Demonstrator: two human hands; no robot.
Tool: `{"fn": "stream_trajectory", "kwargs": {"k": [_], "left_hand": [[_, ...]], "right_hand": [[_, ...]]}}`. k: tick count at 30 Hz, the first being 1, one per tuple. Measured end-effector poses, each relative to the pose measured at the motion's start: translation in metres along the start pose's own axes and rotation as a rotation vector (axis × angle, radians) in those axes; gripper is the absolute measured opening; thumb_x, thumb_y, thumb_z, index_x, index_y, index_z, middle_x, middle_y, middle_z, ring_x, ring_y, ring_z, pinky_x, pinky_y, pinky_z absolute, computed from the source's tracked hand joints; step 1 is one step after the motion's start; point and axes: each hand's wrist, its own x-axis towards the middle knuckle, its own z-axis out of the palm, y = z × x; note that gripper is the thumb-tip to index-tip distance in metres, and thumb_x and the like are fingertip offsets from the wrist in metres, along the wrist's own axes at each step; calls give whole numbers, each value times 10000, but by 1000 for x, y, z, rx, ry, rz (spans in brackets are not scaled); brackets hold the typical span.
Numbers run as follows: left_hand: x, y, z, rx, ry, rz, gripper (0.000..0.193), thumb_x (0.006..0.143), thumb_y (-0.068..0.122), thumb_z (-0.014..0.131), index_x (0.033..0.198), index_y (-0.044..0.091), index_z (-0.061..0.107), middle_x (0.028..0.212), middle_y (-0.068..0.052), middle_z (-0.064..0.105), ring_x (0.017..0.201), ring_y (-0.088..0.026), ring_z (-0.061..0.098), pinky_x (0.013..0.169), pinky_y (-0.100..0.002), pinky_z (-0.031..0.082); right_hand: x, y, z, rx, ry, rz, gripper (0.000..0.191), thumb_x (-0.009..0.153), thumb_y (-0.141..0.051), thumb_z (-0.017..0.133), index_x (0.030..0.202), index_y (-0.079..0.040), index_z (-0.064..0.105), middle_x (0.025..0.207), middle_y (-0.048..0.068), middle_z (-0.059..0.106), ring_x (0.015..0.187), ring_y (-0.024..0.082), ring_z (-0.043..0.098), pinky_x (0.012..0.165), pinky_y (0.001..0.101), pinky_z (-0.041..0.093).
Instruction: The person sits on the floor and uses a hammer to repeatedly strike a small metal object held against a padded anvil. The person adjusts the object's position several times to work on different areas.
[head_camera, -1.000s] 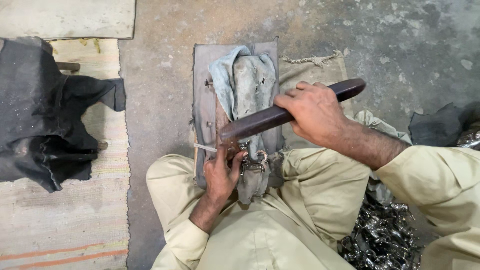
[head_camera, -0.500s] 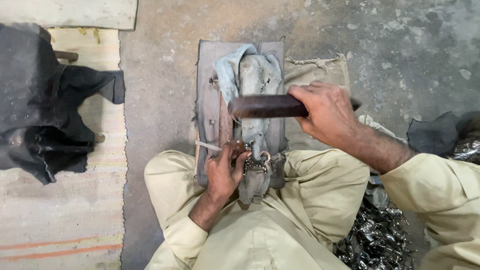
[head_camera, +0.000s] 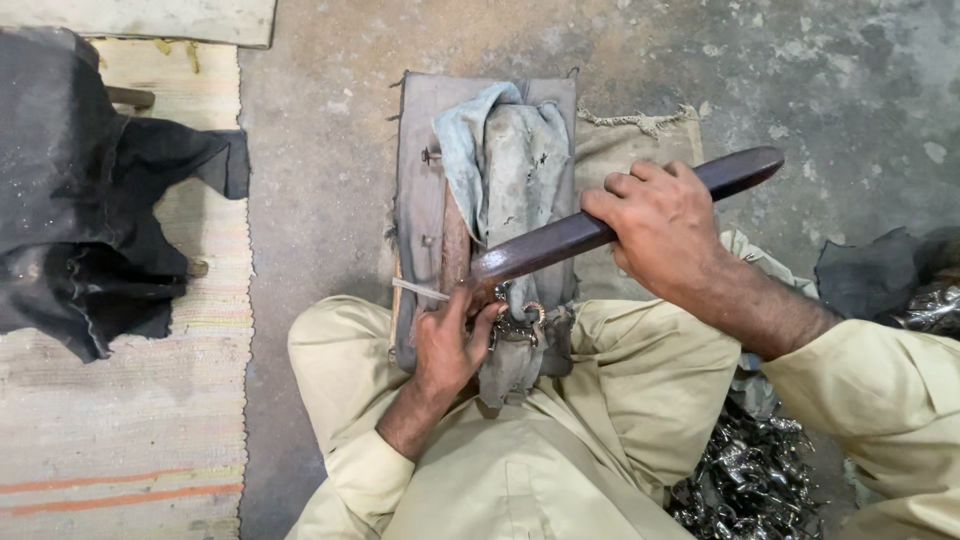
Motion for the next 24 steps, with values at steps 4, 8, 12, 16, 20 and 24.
{"fn": "stream_trajectory", "kwargs": {"k": [4, 8, 12, 16, 20, 24], "left_hand": [[5, 5, -3, -30, -1, 22, 358, 931, 154, 783, 1227, 59, 605, 883, -111, 780, 749, -245, 787, 606, -360, 596], [7, 7, -6, -33, -27, -19, 366, 924, 149, 793, 1224, 47, 611, 874, -121, 781, 726, -257, 783, 600, -374, 584], [7, 7, -7, -43, -8, -26, 388, 914, 156, 796, 1239, 42, 618, 866, -120, 782, 722, -254, 783, 591, -366, 581], [5, 5, -4, -115, 55, -14, 372, 940, 158, 784, 1241, 31, 606, 866, -120, 767, 734, -241, 778, 604, -344, 582], [-1, -1, 1, -73, 10, -103, 341, 922, 155, 802, 1191, 38, 628, 827, -92, 786, 630, -195, 757, 538, -313, 553], [0, -7, 6, -218, 99, -127, 331, 941, 89, 768, 1230, 24, 620, 864, -66, 791, 690, -132, 754, 582, -266, 589]], "right_hand": [[0, 1, -1, 182, -46, 164, 315, 795, -138, 803, 1071, -94, 658, 887, 101, 647, 880, 315, 648, 773, 456, 500], [-1, -1, -2, -38, -18, 31, 401, 652, -88, 810, 1029, -120, 678, 891, 69, 668, 905, 301, 655, 757, 457, 492], [-4, -1, -3, -33, -19, 0, 405, 635, -72, 810, 1013, -102, 669, 865, 90, 658, 890, 316, 648, 744, 459, 486], [-6, 0, -4, 102, 83, 9, 401, 666, -24, 790, 1035, -92, 647, 901, 75, 665, 905, 303, 637, 801, 463, 500], [-4, -5, -2, 33, 98, 43, 305, 790, -84, 790, 1055, -106, 642, 927, 78, 663, 934, 286, 656, 787, 452, 506], [-1, -7, 1, -280, -32, -54, 341, 683, -74, 769, 1009, -140, 695, 869, 51, 711, 916, 285, 684, 730, 455, 520]]}}
